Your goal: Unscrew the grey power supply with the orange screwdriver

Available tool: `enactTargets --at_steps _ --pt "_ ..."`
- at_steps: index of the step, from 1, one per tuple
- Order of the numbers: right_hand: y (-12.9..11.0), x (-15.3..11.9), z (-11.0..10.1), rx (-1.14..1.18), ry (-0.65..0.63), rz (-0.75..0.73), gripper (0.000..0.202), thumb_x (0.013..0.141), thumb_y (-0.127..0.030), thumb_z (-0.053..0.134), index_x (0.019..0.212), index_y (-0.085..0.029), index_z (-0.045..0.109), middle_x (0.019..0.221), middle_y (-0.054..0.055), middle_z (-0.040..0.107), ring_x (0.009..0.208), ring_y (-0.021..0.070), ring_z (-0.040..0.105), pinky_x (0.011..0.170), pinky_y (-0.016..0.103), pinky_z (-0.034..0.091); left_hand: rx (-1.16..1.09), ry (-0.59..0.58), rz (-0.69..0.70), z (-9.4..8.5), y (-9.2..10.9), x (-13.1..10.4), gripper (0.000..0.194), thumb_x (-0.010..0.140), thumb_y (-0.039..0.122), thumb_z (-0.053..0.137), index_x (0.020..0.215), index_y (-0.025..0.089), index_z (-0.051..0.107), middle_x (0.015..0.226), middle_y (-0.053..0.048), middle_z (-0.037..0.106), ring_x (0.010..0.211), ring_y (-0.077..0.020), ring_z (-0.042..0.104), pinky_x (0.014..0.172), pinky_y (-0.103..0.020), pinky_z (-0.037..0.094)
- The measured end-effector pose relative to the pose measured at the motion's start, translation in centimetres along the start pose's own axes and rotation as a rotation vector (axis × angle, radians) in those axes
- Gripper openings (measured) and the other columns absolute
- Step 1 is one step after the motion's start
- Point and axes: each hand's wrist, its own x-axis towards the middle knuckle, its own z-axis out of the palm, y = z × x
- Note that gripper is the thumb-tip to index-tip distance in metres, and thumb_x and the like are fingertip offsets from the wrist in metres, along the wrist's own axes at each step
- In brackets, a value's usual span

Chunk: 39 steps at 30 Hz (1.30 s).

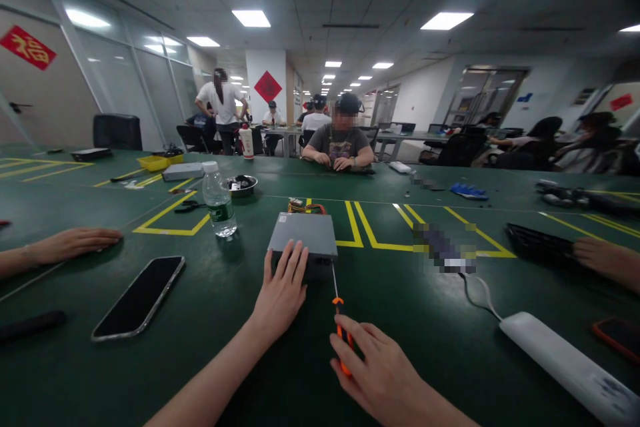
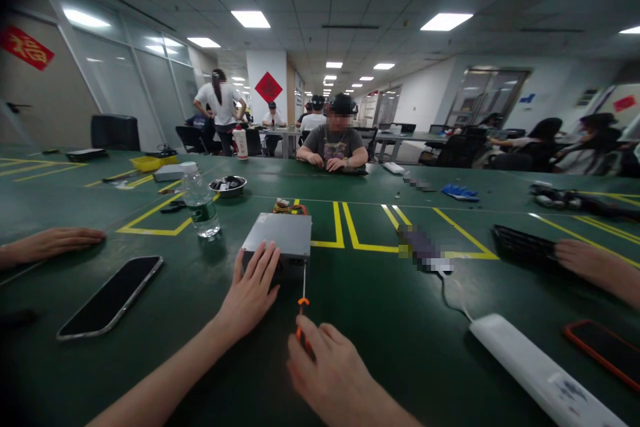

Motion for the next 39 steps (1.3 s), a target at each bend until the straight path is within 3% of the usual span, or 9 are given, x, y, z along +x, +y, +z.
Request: enactTargets --at_steps 4,8,13,20,23,27,34,38,39 --pt "-1.2 -0.8 0.4 -0.097 -0.013 0.185 0.031 0.091 -0.017 0.032 0.108 -0.011 0.057 0.11 0.017 0.058 0.083 0.0181 0.064 0.067 0.026 0.055 -0.021 0.044 0.012 0.2 -0.3 0.0 0.063 0.081 0.027 0.048 0.139 0.016 0.025 0.144 -0.011 0.03 0.135 -0.0278 0.019 0.109 -0.054 0.016" --pt "-1.8 -0.7 1.0 -0.161 0.012 0.359 0.033 0.093 -0.017 0.027 0.112 -0.011 0.052 0.114 0.019 0.053 0.097 0.0229 0.061 0.071 0.03 0.055 -0.067 0.066 0.004 0.4 -0.4 0.3 0.056 0.082 0.023 0.047 0.135 0.017 0.032 0.133 -0.014 0.044 0.129 -0.0288 0.031 0.108 -0.055 0.017" --pt "-2.2 0.0 1.1 -0.157 0.113 0.524 0.035 0.096 -0.026 0.021 0.108 -0.012 0.051 0.092 0.013 0.057 0.07 0.0172 0.065 0.055 0.025 0.055 -0.117 0.099 0.009 0.8 -0.9 0.2 0.052 0.083 0.022 0.046 0.133 0.017 0.036 0.127 -0.013 0.047 0.124 -0.0279 0.038 0.107 -0.055 0.021" --pt "-3.4 0.0 1.7 -0.08 0.12 0.716 0.038 0.096 -0.042 0.023 0.106 -0.015 0.047 0.076 0.006 0.061 0.058 0.0164 0.066 0.046 0.022 0.054 -0.162 0.162 0.015 1.3 -1.1 0.4 0.047 0.082 0.018 0.046 0.129 0.016 0.041 0.121 -0.013 0.049 0.119 -0.0278 0.041 0.105 -0.054 0.027" --pt "-4.3 0.4 2.2 -0.085 0.112 0.737 0.041 0.096 -0.042 0.02 0.109 -0.014 0.046 0.084 0.01 0.059 0.056 0.0164 0.064 0.041 0.023 0.052 -0.166 0.175 0.019 1.3 -1.1 0.5 0.045 0.082 0.017 0.045 0.127 0.015 0.043 0.119 -0.014 0.05 0.118 -0.0273 0.042 0.105 -0.053 0.027" --pt "-4.9 0.9 2.4 -0.161 0.129 0.66 0.039 0.096 -0.031 0.016 0.112 -0.011 0.046 0.099 0.017 0.055 0.068 0.019 0.066 0.051 0.026 0.055 -0.207 0.212 -0.011 0.9 -1.1 1.1 0.041 0.08 0.02 0.05 0.121 0.017 0.049 0.111 -0.012 0.053 0.109 -0.0276 0.046 0.1 -0.051 0.032" --pt "-3.6 0.4 2.2 -0.152 0.153 0.693 0.035 0.097 -0.033 0.021 0.111 -0.016 0.048 0.075 0.007 0.06 0.059 0.0157 0.065 0.047 0.02 0.053 -0.238 0.24 -0.072 1.3 -1.3 1.7 0.038 0.081 0.025 0.051 0.118 0.02 0.052 0.105 -0.012 0.054 0.099 -0.0276 0.046 0.09 -0.049 0.036" --pt "-3.5 -0.5 3.5 -0.166 0.111 0.656 0.038 0.096 -0.036 0.023 0.113 -0.013 0.048 0.084 0.012 0.06 0.056 0.015 0.065 0.041 0.018 0.051 -0.267 0.259 -0.036 1.9 -1.4 1.7 0.036 0.081 0.023 0.05 0.117 0.021 0.052 0.112 -0.01 0.054 0.107 -0.0267 0.046 0.095 -0.047 0.033" --pt "-3.5 -0.6 3.9 -0.177 0.121 0.645 0.037 0.096 -0.033 0.025 0.114 -0.012 0.048 0.091 0.015 0.059 0.064 0.0169 0.067 0.048 0.019 0.054 -0.278 0.268 -0.027 2.0 -1.5 1.7 0.036 0.081 0.023 0.05 0.117 0.021 0.052 0.116 -0.01 0.053 0.111 -0.0263 0.046 0.097 -0.046 0.032"
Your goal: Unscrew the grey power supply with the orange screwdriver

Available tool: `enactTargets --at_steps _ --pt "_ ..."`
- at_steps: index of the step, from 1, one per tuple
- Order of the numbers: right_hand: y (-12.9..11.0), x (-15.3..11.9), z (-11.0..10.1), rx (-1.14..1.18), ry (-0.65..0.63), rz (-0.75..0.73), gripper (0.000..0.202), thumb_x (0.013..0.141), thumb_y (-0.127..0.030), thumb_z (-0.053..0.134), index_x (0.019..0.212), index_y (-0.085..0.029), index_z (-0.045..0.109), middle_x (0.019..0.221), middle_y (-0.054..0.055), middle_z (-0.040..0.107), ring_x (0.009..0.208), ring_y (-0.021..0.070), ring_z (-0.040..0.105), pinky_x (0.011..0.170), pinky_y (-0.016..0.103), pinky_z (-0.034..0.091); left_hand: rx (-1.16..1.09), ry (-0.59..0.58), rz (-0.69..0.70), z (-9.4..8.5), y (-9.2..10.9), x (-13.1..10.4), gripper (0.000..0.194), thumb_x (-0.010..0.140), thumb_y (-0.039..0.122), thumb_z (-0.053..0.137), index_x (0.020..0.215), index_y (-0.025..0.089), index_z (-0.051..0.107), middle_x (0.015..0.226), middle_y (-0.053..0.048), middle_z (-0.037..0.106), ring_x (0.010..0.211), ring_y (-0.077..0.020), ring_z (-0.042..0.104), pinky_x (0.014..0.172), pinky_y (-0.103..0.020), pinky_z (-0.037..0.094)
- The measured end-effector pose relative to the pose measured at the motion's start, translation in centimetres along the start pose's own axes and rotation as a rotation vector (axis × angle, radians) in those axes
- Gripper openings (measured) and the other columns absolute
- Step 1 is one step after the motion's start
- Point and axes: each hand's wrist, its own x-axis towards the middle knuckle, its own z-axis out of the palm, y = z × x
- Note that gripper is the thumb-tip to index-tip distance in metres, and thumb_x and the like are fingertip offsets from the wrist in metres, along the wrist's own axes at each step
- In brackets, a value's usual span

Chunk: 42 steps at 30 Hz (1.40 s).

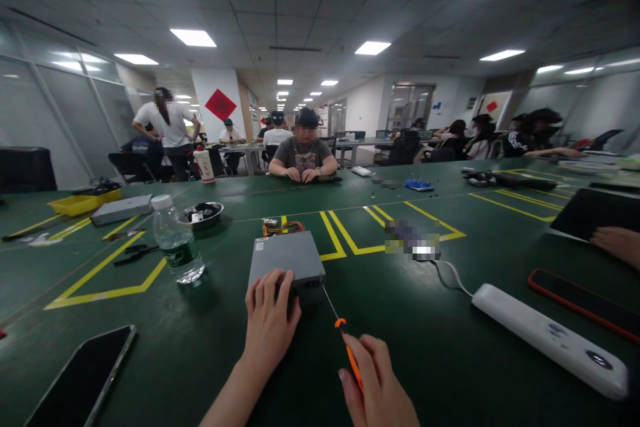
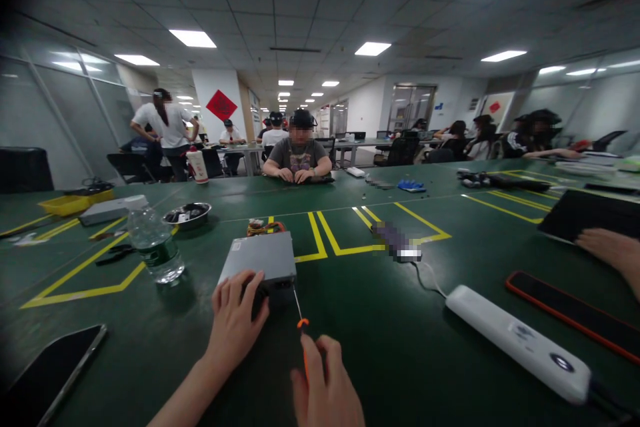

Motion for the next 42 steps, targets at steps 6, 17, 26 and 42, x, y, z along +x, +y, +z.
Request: enactTargets --at_steps 6,17,26,42 --pt "0.4 -0.4 -0.1 0.026 -0.017 -0.061 0.031 0.093 -0.019 0.031 0.12 -0.013 0.046 0.106 0.016 0.058 0.089 0.0197 0.065 0.068 0.021 0.055 -0.033 -0.017 0.007 0.0 0.0 0.2 0.036 0.082 0.022 0.048 0.118 0.02 0.05 0.121 -0.009 0.055 0.116 -0.0239 0.047 0.102 -0.045 0.027" --pt "0.3 -1.4 0.7 -0.04 -0.029 0.043 0.034 0.095 -0.025 0.026 0.118 -0.014 0.048 0.107 0.018 0.057 0.086 0.0206 0.066 0.063 0.023 0.056 -0.011 -0.021 -0.024 0.1 0.1 0.3 0.033 0.082 0.024 0.05 0.114 0.02 0.053 0.118 -0.008 0.057 0.114 -0.024 0.048 0.1 -0.043 0.028" --pt "0.7 -0.9 -0.3 -0.004 -0.133 0.044 0.035 0.094 -0.032 0.036 0.124 -0.014 0.042 0.083 0.007 0.063 0.061 0.0144 0.064 0.054 0.022 0.054 -0.003 -0.01 -0.03 0.2 0.0 0.4 0.031 0.081 0.026 0.052 0.112 0.021 0.055 0.117 -0.008 0.058 0.111 -0.0246 0.049 0.095 -0.042 0.03" --pt "-0.3 0.9 -1.8 -0.01 -0.027 0.054 0.032 0.096 -0.028 0.024 0.109 -0.015 0.05 0.095 0.013 0.058 0.068 0.0156 0.065 0.053 0.022 0.054 0.019 -0.026 -0.051 0.2 0.0 0.4 0.031 0.08 0.027 0.055 0.11 0.021 0.056 0.115 -0.009 0.058 0.108 -0.0257 0.05 0.093 -0.043 0.032"
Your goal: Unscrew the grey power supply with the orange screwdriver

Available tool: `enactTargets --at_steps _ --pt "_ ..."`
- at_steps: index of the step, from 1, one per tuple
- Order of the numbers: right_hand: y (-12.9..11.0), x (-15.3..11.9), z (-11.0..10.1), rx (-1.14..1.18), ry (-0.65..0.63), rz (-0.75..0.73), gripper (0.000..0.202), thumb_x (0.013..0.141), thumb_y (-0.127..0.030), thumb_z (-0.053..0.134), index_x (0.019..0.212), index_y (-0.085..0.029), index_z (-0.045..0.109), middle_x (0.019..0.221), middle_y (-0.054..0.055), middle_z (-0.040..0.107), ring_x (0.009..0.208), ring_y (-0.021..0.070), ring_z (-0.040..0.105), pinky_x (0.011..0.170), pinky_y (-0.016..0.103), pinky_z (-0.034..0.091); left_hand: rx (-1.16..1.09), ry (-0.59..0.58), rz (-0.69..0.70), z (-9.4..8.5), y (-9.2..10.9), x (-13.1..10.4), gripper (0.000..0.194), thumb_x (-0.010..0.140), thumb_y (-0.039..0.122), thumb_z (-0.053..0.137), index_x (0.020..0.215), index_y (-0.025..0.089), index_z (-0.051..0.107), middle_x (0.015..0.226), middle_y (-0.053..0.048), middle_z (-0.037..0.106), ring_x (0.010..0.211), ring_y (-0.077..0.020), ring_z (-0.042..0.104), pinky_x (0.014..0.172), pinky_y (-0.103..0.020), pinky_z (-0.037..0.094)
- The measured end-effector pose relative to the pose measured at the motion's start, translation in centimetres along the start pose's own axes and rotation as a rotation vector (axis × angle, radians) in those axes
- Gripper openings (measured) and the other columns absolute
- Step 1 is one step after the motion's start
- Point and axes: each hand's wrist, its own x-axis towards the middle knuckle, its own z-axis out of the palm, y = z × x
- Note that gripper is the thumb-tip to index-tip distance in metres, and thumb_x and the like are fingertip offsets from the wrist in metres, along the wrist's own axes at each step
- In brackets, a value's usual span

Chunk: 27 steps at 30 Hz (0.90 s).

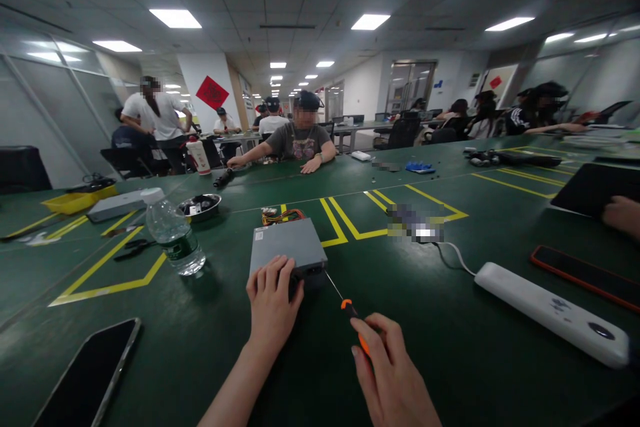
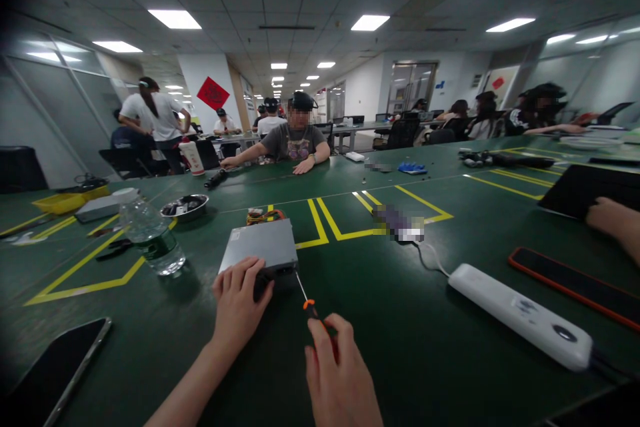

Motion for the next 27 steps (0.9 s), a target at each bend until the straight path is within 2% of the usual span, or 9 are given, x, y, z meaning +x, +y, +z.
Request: enactTargets --at_steps 3,6,9,13,16,21,25,27 --pt "-0.32 -0.28 0.33 -0.024 0.036 -0.058 0.032 0.096 -0.025 0.024 0.111 -0.015 0.05 0.105 0.015 0.056 0.088 0.0192 0.065 0.065 0.024 0.055 0.016 -0.002 -0.002 -0.04 0.01 0.05 0.029 0.081 0.025 0.054 0.11 0.021 0.056 0.115 -0.008 0.058 0.108 -0.0254 0.049 0.092 -0.042 0.032" --pt "-0.43 -0.03 0.14 0.022 0.021 -0.031 0.032 0.097 -0.026 0.023 0.112 -0.015 0.049 0.092 0.011 0.06 0.072 0.0142 0.066 0.056 0.019 0.054 0.02 -0.004 -0.003 -0.03 0.01 0.04 0.028 0.082 0.025 0.053 0.11 0.021 0.056 0.114 -0.008 0.058 0.107 -0.0253 0.05 0.091 -0.042 0.032" --pt "-0.59 0.32 -0.08 0.037 -0.005 0.001 0.034 0.097 -0.03 0.023 0.111 -0.014 0.05 0.081 0.008 0.06 0.059 0.0123 0.063 0.049 0.02 0.053 0.013 -0.007 -0.013 0.0 0.04 0.01 0.028 0.081 0.024 0.053 0.109 0.021 0.056 0.114 -0.008 0.058 0.107 -0.0251 0.05 0.09 -0.042 0.032" --pt "-0.98 0.27 0.0 -0.034 0.017 -0.04 0.034 0.096 -0.029 0.025 0.11 -0.012 0.051 0.104 0.016 0.058 0.082 0.0183 0.066 0.063 0.025 0.056 0.009 -0.012 -0.026 0.0 0.12 0.02 0.028 0.081 0.025 0.054 0.109 0.021 0.056 0.114 -0.008 0.058 0.107 -0.0252 0.049 0.091 -0.042 0.031" --pt "-0.81 0.19 -0.06 -0.025 0.04 -0.081 0.031 0.096 -0.023 0.027 0.112 -0.012 0.051 0.106 0.015 0.059 0.093 0.0186 0.063 0.072 0.025 0.055 0.009 -0.02 -0.034 -0.04 0.13 0.02 0.029 0.082 0.025 0.053 0.11 0.021 0.056 0.115 -0.008 0.058 0.108 -0.0251 0.049 0.092 -0.042 0.031" --pt "-0.07 0.46 -0.23 0.026 0.027 -0.026 0.032 0.097 -0.028 0.027 0.111 -0.014 0.052 0.083 0.007 0.063 0.062 0.012 0.063 0.054 0.02 0.053 -0.005 -0.032 -0.034 -0.16 0.11 0.02 0.029 0.082 0.025 0.053 0.111 0.021 0.055 0.115 -0.008 0.058 0.109 -0.0247 0.049 0.093 -0.042 0.03" --pt "-0.43 0.36 -0.03 -0.027 0.011 -0.043 0.035 0.096 -0.033 0.026 0.107 -0.014 0.054 0.095 0.012 0.062 0.069 0.0155 0.064 0.057 0.025 0.054 -0.011 -0.031 -0.034 -0.15 0.09 0.04 0.029 0.082 0.024 0.052 0.111 0.022 0.055 0.116 -0.008 0.058 0.108 -0.025 0.049 0.093 -0.043 0.03" --pt "-0.62 0.23 0.01 -0.021 -0.003 -0.05 0.035 0.096 -0.032 0.025 0.11 -0.014 0.052 0.093 0.012 0.062 0.069 0.0157 0.064 0.057 0.025 0.053 -0.013 -0.027 -0.03 -0.1 0.08 0.04 0.029 0.082 0.024 0.052 0.111 0.022 0.055 0.116 -0.008 0.058 0.108 -0.025 0.049 0.093 -0.043 0.03"
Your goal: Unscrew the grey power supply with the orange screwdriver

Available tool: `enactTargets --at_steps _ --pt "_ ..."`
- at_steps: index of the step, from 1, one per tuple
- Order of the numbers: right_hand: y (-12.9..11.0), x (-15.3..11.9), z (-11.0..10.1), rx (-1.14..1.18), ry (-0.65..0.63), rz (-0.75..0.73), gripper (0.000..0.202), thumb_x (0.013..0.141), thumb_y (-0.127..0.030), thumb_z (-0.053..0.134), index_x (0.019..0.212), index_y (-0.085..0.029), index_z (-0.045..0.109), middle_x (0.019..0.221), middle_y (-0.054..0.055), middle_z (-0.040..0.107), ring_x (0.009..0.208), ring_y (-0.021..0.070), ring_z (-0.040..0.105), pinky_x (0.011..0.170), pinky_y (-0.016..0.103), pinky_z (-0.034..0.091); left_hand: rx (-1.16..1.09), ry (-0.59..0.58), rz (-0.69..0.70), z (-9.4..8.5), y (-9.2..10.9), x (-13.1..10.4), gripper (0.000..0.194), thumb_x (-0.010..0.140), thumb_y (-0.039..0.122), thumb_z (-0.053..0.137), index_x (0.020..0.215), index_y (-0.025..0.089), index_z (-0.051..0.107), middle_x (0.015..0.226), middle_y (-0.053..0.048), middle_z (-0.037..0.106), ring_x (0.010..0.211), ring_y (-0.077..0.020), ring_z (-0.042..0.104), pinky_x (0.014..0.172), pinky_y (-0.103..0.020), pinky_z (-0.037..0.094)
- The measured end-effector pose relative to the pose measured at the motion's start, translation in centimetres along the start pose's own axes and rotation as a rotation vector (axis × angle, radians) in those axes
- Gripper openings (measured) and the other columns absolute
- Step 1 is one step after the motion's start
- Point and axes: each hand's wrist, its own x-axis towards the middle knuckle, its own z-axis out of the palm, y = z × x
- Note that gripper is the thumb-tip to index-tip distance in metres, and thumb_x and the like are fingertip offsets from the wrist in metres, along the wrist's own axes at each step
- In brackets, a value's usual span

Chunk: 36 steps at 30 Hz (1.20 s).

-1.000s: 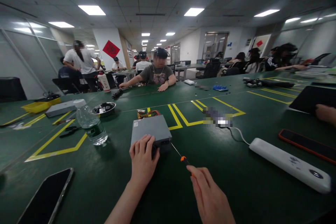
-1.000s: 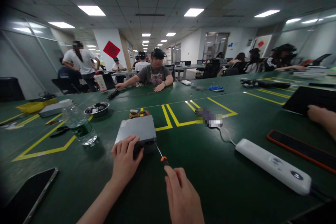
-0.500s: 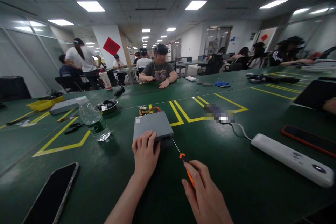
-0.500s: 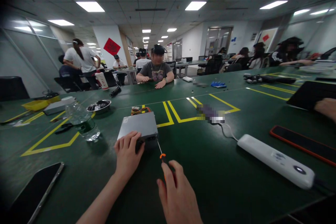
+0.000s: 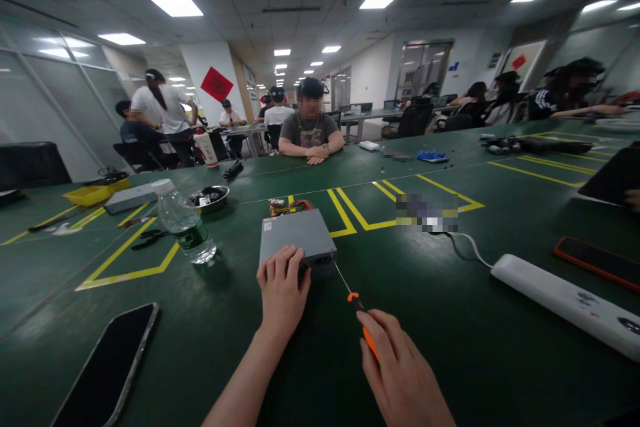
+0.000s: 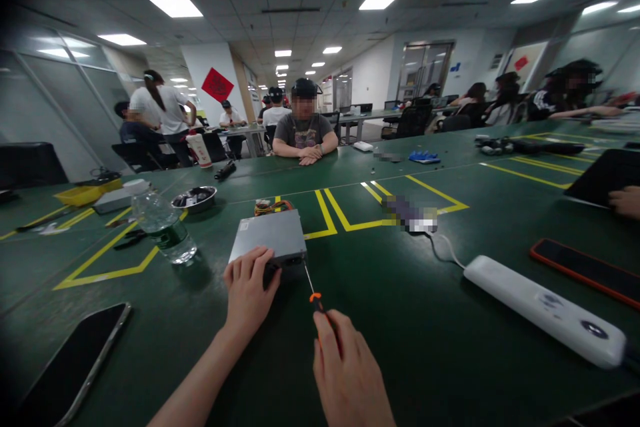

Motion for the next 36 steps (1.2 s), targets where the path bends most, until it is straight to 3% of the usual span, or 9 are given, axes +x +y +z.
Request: enactTargets --at_steps 5,13,27,36 --pt "0.4 -0.2 -0.4 0.088 -0.005 0.053 0.031 0.097 -0.03 0.026 0.112 -0.015 0.048 0.076 0.005 0.062 0.057 0.0129 0.061 0.051 0.022 0.05 -0.002 0.002 -0.005 0.1 0.0 0.0 0.029 0.082 0.025 0.053 0.11 0.022 0.055 0.116 -0.008 0.058 0.108 -0.0251 0.049 0.092 -0.043 0.031" --pt "-0.3 0.3 -0.2 0.124 0.03 -0.045 0.027 0.095 -0.025 0.031 0.112 -0.014 0.049 0.076 0.004 0.063 0.057 0.0113 0.06 0.052 0.02 0.048 -0.004 -0.008 -0.014 0.0 0.1 0.0 0.028 0.082 0.025 0.053 0.11 0.022 0.055 0.116 -0.007 0.058 0.109 -0.0245 0.049 0.093 -0.041 0.031" --pt "-0.9 0.9 0.6 0.112 0.019 -0.038 0.03 0.096 -0.026 0.027 0.109 -0.015 0.051 0.076 0.005 0.063 0.056 0.0119 0.06 0.05 0.021 0.048 -0.013 0.004 -0.012 0.0 0.0 0.1 0.029 0.081 0.024 0.054 0.11 0.022 0.056 0.115 -0.007 0.059 0.108 -0.0241 0.05 0.093 -0.042 0.031" --pt "-2.6 -1.0 2.7 -0.155 -0.035 -0.155 0.035 0.091 -0.012 0.028 0.116 -0.01 0.052 0.103 0.017 0.06 0.083 0.0214 0.065 0.063 0.029 0.055 -0.021 0.01 -0.021 0.1 0.2 0.1 0.027 0.082 0.024 0.053 0.109 0.022 0.055 0.113 -0.008 0.059 0.108 -0.0244 0.05 0.093 -0.042 0.03"
